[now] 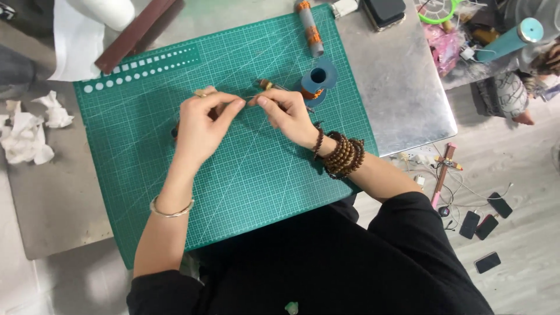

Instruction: A person manually winds thin copper wire around a small metal rotor core on a green cutting mat.

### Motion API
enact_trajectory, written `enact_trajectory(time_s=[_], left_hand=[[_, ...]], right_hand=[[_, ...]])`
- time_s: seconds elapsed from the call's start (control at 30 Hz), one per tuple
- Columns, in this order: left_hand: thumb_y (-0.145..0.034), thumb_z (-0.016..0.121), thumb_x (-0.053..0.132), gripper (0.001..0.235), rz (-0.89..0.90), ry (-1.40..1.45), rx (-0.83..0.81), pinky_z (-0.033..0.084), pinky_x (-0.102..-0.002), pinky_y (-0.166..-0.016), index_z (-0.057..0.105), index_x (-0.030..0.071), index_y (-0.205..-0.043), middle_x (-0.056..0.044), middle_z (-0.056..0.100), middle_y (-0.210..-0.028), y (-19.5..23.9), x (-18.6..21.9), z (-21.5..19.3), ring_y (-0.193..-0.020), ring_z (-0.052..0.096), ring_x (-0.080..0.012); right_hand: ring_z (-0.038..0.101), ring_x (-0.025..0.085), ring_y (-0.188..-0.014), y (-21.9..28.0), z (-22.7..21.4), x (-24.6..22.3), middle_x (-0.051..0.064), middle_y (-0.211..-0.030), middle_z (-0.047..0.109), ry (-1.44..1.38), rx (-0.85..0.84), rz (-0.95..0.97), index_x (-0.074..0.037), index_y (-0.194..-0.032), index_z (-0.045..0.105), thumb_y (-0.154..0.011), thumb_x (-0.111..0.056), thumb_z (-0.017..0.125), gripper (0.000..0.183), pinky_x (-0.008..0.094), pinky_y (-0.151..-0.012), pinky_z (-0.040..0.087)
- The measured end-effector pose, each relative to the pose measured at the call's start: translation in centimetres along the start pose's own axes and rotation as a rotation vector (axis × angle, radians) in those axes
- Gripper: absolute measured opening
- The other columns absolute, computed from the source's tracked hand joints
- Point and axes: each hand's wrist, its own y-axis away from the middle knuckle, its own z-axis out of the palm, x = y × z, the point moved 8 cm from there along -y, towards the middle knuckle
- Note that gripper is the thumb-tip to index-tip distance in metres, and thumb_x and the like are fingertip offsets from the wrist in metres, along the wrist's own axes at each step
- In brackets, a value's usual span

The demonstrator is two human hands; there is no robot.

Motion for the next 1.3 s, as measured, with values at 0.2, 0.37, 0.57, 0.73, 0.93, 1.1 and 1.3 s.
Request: enact_trajectory(time_s=[0.2,0.37,0.57,0.73,0.93,1.1,1.3], left_hand=[[-0.096,0.061,0.006,0.010,-0.086,0.205,0.014,0.043,-0.023,-0.063,0.070,0.005,-0.092,-0.004,0.057,-0.068,0.6,-1.9,-3.3,-0.069,0.047,-0.0084],[-0.097,0.049,-0.004,0.014,-0.077,0.437,0.277,0.048,-0.027,-0.078,0.060,0.001,-0.090,-0.009,0.056,-0.083,1.7,-3.1,-8.1,-0.080,0.055,-0.0169],[-0.090,0.064,0.031,0.023,-0.095,1.122,0.316,0.050,-0.034,-0.097,0.054,0.015,-0.077,0.001,0.066,-0.088,1.0,-2.7,-7.0,-0.086,0.062,-0.0126],[-0.094,0.054,0.023,0.018,-0.139,1.098,0.339,0.028,-0.023,-0.052,0.046,0.017,-0.079,0.003,0.044,-0.069,0.2,-2.2,-6.6,-0.054,0.028,-0.0077],[-0.094,0.052,0.000,0.010,0.051,0.591,0.215,0.035,-0.018,-0.049,0.061,0.002,-0.097,-0.010,0.062,-0.080,0.0,0.4,-5.3,-0.053,0.042,-0.0054],[-0.091,0.055,-0.005,0.014,0.053,0.398,0.026,0.042,-0.018,-0.055,0.065,0.001,-0.100,-0.012,0.070,-0.087,-0.4,2.3,-3.6,-0.057,0.053,-0.0076],[-0.092,0.055,-0.004,0.014,0.056,0.325,-0.101,0.040,-0.023,-0.052,0.053,0.002,-0.105,-0.011,0.069,-0.086,-0.7,2.6,-1.0,-0.055,0.051,-0.0111]], right_hand=[[0.037,0.001,-0.041,-0.4,-0.3,1.0,-0.004,-0.042,0.037,0.021,-0.045,0.064,0.002,-0.093,0.067,-0.094,-0.002,0.050,0.017,0.015,-0.042,0.029],[0.032,0.004,-0.041,-0.5,0.2,0.9,-0.005,-0.049,0.040,0.161,-0.148,0.076,-0.004,-0.092,0.068,-0.097,-0.026,0.050,0.030,0.018,-0.040,0.029],[0.030,0.006,-0.040,0.1,1.5,1.7,-0.003,-0.048,0.038,0.079,-0.261,0.154,-0.001,-0.093,0.067,-0.097,-0.024,0.051,0.028,0.018,-0.038,0.030],[0.052,0.010,-0.064,0.1,2.3,1.7,0.001,-0.067,0.061,0.179,-0.391,0.098,-0.006,-0.092,0.069,-0.096,-0.021,0.052,0.023,0.023,-0.062,0.044],[0.058,0.019,-0.073,-0.2,2.3,-0.9,0.014,-0.081,0.063,0.236,-0.403,0.006,0.003,-0.102,0.066,-0.093,-0.009,0.055,0.019,0.029,-0.064,0.049],[0.062,0.021,-0.061,-0.7,0.1,-1.9,0.023,-0.082,0.061,0.204,-0.207,-0.129,0.013,-0.106,0.060,-0.090,0.007,0.050,0.020,0.032,-0.055,0.055],[0.064,0.021,-0.058,0.2,0.4,-3.5,0.018,-0.083,0.060,0.231,-0.118,-0.266,0.012,-0.108,0.060,-0.089,0.004,0.059,0.021,0.032,-0.048,0.055]])
